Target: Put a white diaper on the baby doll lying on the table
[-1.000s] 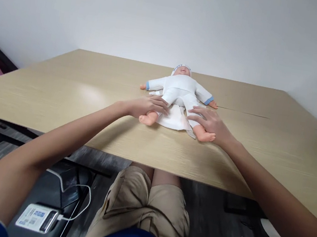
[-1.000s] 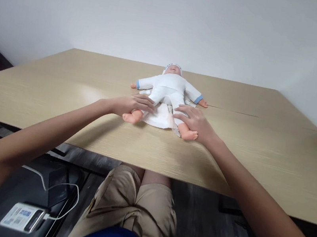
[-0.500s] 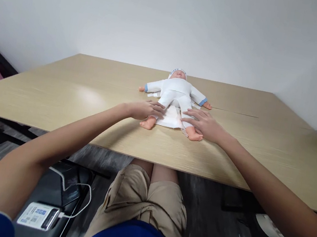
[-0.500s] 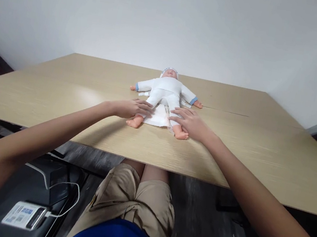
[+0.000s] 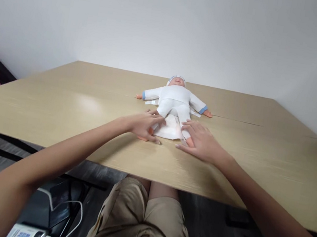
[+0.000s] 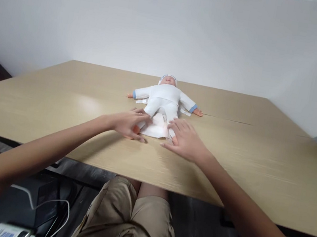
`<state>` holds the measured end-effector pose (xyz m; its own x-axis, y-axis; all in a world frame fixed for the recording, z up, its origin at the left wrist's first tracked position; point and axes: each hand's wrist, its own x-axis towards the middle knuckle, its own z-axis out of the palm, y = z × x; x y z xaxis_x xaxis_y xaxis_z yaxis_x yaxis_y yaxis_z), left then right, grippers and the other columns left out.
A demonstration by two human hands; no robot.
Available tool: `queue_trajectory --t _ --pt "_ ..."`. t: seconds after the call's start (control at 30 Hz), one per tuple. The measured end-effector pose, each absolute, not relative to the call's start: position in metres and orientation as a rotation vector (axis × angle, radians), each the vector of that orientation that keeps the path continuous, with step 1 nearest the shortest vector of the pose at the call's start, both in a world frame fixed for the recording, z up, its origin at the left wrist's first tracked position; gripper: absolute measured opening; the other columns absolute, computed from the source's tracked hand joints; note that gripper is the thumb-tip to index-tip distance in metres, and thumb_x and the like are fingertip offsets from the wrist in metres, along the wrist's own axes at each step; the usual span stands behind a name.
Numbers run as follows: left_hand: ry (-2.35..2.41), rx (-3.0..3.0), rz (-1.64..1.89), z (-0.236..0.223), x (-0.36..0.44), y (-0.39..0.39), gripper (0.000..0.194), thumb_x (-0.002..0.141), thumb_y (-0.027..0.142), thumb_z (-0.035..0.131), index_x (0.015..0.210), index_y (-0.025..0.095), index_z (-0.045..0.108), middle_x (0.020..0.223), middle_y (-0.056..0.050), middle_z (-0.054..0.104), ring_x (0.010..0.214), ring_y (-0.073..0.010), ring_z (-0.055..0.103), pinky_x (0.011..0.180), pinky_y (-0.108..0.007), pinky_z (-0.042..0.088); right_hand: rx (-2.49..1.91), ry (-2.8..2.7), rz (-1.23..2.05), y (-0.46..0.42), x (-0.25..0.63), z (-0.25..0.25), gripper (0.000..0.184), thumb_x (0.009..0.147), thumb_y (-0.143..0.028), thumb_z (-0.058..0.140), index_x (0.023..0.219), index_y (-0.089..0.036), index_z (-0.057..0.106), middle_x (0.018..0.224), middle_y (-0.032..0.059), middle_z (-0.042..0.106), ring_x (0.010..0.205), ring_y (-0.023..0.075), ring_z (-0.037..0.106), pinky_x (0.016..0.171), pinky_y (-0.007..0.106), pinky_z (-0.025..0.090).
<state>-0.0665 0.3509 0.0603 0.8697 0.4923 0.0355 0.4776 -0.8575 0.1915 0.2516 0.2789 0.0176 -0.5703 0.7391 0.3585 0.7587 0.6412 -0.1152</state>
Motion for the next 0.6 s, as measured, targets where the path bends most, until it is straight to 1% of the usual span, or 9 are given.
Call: queue_trajectory --t 0.07,0.17,0.23,0.3,0.4,0.47,0.53,0.6 --pt "0.776 2.889 0.161 0.055 -0.066 0.350 0.084 0.083 0.072 0.084 0.143 0.017 0.062 0.148 -0.019 0.070 0.142 -0.0427 0.054 0.121 -0.055 0.041 -1.201 -2.454 -0.179 0.277 0.242 0.008 0.062 0.103 -0.064 0.068 0.148 -0.022 0.061 0.155 0.0206 0.064 0.151 0.0444 0.054 0.124 0.068 0.046" --pt "0.814 2.904 0.215 0.049 -0.065 0.347 0.078 0.084 0.065 0.086 0.140 0.019 0.060 0.146 -0.018 0.071 0.138 -0.0422 0.055 0.120 -0.055 0.041 -1.250 -2.397 -0.322 0.280 0.230 -0.002 0.057 0.105 -0.041 0.066 0.159 -0.024 0.057 0.148 0.0205 0.066 0.143 0.0449 0.058 0.117 0.065 0.051" --pt "0.850 2.890 0.246 0.046 -0.064 0.344 0.072 0.086 0.063 0.084 0.138 0.020 0.059 0.144 -0.016 0.071 0.137 -0.0411 0.056 0.118 -0.054 0.042 -1.296 -2.367 -0.399 0.283 0.224 -0.004 0.055 0.103 -0.025 0.063 0.157 -0.024 0.061 0.139 0.0210 0.069 0.134 0.0446 0.061 0.107 0.061 0.055" --pt "0.894 2.875 0.276 0.044 -0.062 0.341 0.067 0.089 0.062 0.082 0.136 0.021 0.058 0.142 -0.015 0.072 0.137 -0.0408 0.056 0.117 -0.054 0.042 -1.329 -2.341 -0.431 0.287 0.222 -0.004 0.050 0.101 -0.016 0.059 0.149 -0.023 0.069 0.131 0.0205 0.072 0.124 0.0435 0.065 0.099 0.058 0.057" --pt "0.969 2.868 0.336 0.039 -0.059 0.339 0.058 0.094 0.058 0.078 0.133 0.021 0.057 0.137 -0.015 0.073 0.136 -0.0411 0.055 0.114 -0.056 0.044 -1.313 -2.278 -0.335 0.294 0.226 -0.001 0.043 0.102 -0.013 0.052 0.136 -0.025 0.076 0.124 0.0167 0.075 0.117 0.0406 0.068 0.097 0.057 0.057" --pt "1.020 2.853 0.405 0.035 -0.057 0.339 0.043 0.099 0.049 0.072 0.129 0.022 0.058 0.133 -0.015 0.074 0.133 -0.0399 0.056 0.109 -0.055 0.047 -1.285 -2.202 -0.218 0.298 0.231 0.001 0.039 0.106 -0.016 0.049 0.129 -0.027 0.078 0.118 0.0140 0.077 0.113 0.0387 0.069 0.095 0.055 0.057" --pt "1.039 2.806 0.505 0.034 -0.056 0.343 0.024 0.102 0.037 0.065 0.121 0.023 0.059 0.127 -0.013 0.074 0.126 -0.0371 0.057 0.105 -0.052 0.049 -1.265 -2.114 -0.112 0.303 0.236 0.004 0.034 0.108 -0.021 0.047 0.122 -0.027 0.077 0.112 0.0123 0.078 0.106 0.0371 0.070 0.089 0.053 0.058" --pt "1.033 2.711 0.622 0.039 -0.056 0.350 0.013 0.103 0.031 0.060 0.114 0.024 0.060 0.121 -0.011 0.074 0.117 -0.0333 0.059 0.100 -0.048 0.051 -1.247 -2.045 -0.016 0.309 0.238 0.008 0.028 0.110 -0.026 0.048 0.116 -0.027 0.075 0.105 0.0108 0.078 0.100 0.0351 0.071 0.085 0.051 0.059"
